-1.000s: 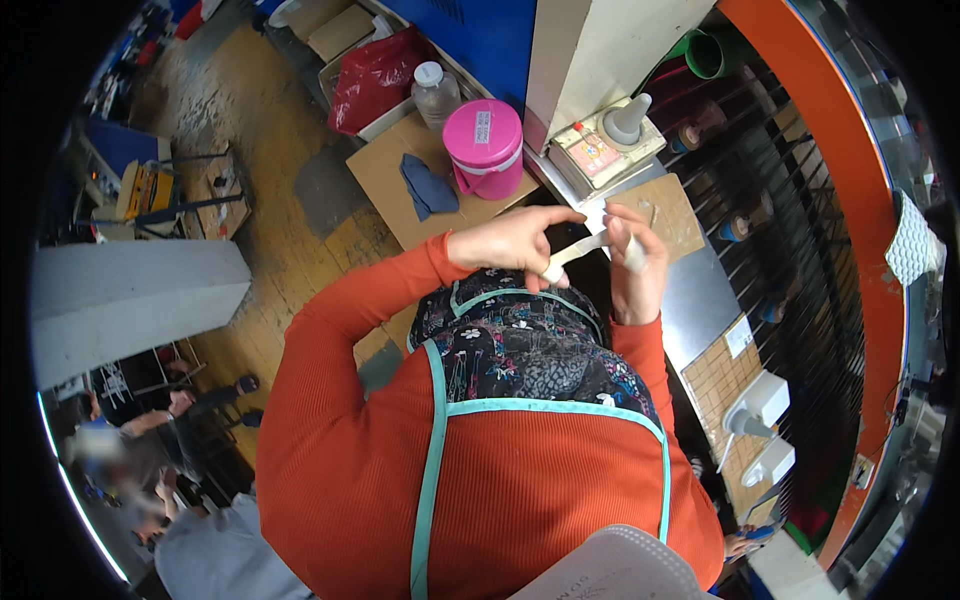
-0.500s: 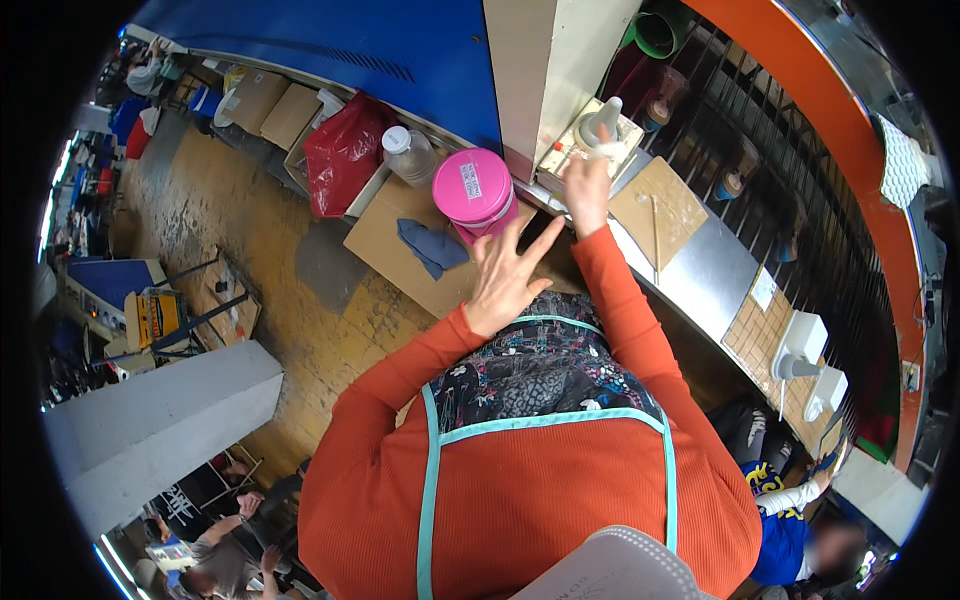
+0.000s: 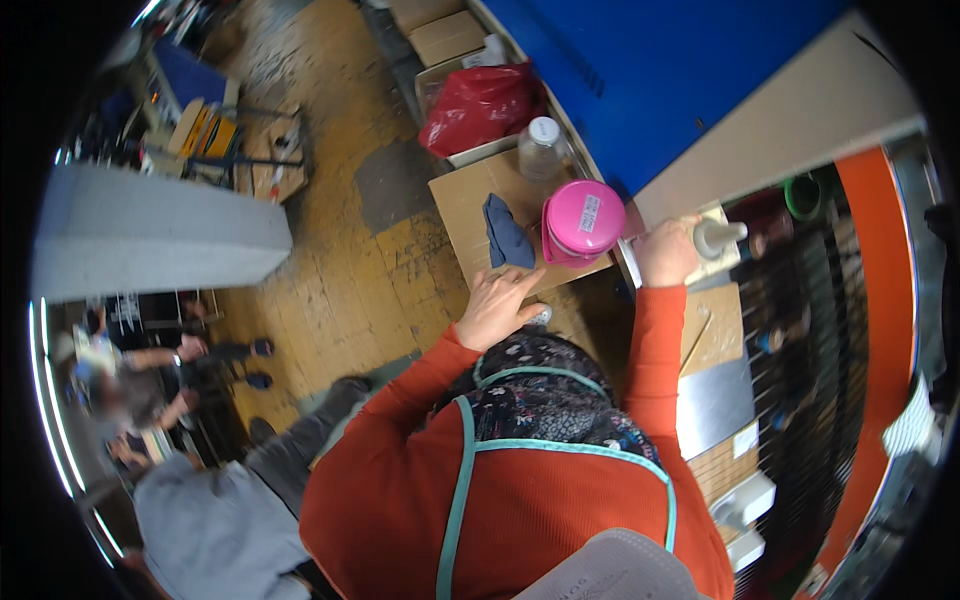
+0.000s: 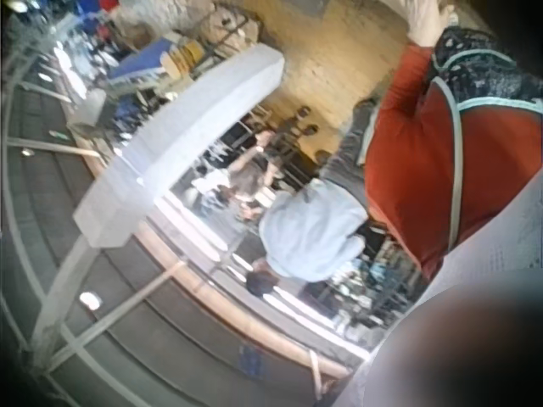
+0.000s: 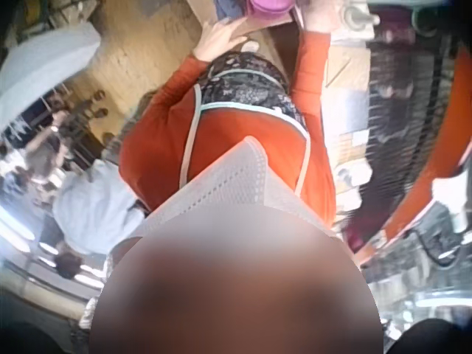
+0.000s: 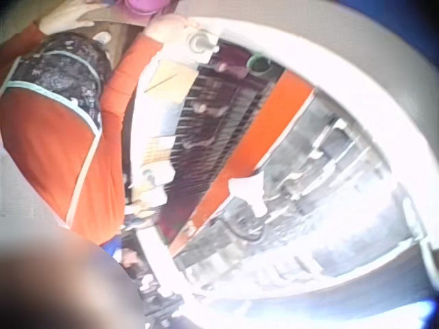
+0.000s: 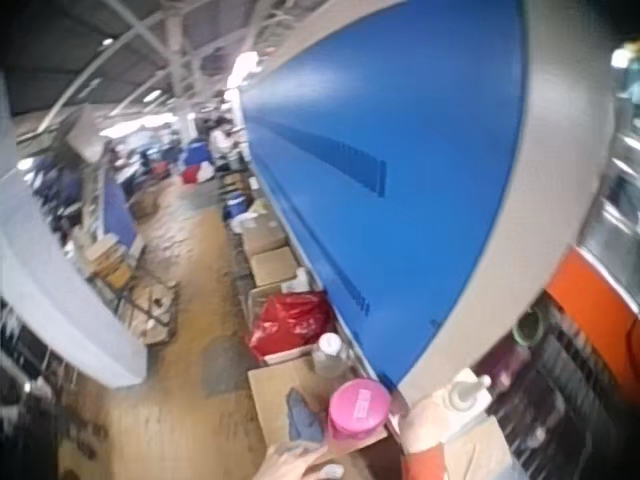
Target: The person pours liquid from a white plastic jug into a metal funnel on a machine, then returns to a workbench and uses a brush to apply white glue to the sole of a shoe. The person repeatedly dips the brush into a container and coats the shoe sole, then places the shoe on a rack.
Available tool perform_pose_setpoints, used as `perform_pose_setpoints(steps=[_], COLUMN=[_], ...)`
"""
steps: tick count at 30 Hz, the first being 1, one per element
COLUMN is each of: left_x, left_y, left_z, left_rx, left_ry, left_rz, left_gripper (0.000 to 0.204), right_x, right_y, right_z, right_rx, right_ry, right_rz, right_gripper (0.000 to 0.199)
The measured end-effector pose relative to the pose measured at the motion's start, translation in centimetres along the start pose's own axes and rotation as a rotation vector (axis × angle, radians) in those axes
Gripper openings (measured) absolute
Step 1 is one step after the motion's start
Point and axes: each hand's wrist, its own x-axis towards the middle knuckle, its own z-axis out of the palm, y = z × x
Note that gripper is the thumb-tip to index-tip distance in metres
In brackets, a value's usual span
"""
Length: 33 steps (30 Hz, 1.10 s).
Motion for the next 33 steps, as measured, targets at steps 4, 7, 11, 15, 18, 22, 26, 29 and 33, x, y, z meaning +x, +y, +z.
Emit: perform_pose_setpoints(steps=[4,7,11,15,18,22,26,29,33], left_x=[-2.0,-3.2,-3.7,-3.5,-4.2,-6.0,-7.6,-7.6,-4.6], left_y=[0.2,-0.5,-3.0,-7.9,-14.3,-27.0,-37.4,-42.5,-47.9], left_z=[0.5,0.7,0.0,-2.0,-4.7,-11.1,-19.6,-25.2,-28.2], left_rx=[-0.081,-0.070,-0.100,-0.125,-0.157,-0.093,-0.029,-0.188,-0.402], left_ry=[0.007,-0.056,-0.069,-0.021,0.050,0.152,0.276,0.406,0.451], left_rz=[-0.105,-0.137,-0.106,-0.055,0.001,-0.013,-0.108,-0.147,-0.286], left_gripper=[0.059,0.058,0.057,0.056,0.057,0.057,0.052,0.049,0.037], right_x=[-0.8,-1.4,-2.0,-4.1,-5.2,-7.1,-4.2,-1.5,2.8], right_y=[1.0,2.0,3.1,5.2,4.6,-2.9,-20.6,-36.4,-50.5], right_z=[-0.5,1.5,6.0,8.9,9.4,7.3,4.6,5.3,7.6], right_rx=[0.185,0.367,1.261,1.664,1.785,1.001,0.454,0.744,0.561], right_ry=[-0.059,0.077,0.110,0.289,0.623,1.283,1.165,0.661,0.501], right_rz=[-0.045,-0.107,-0.183,0.018,0.327,0.244,-0.193,-0.485,-0.766], right_gripper=[0.111,0.115,0.107,0.085,0.063,0.056,0.049,0.054,0.058])
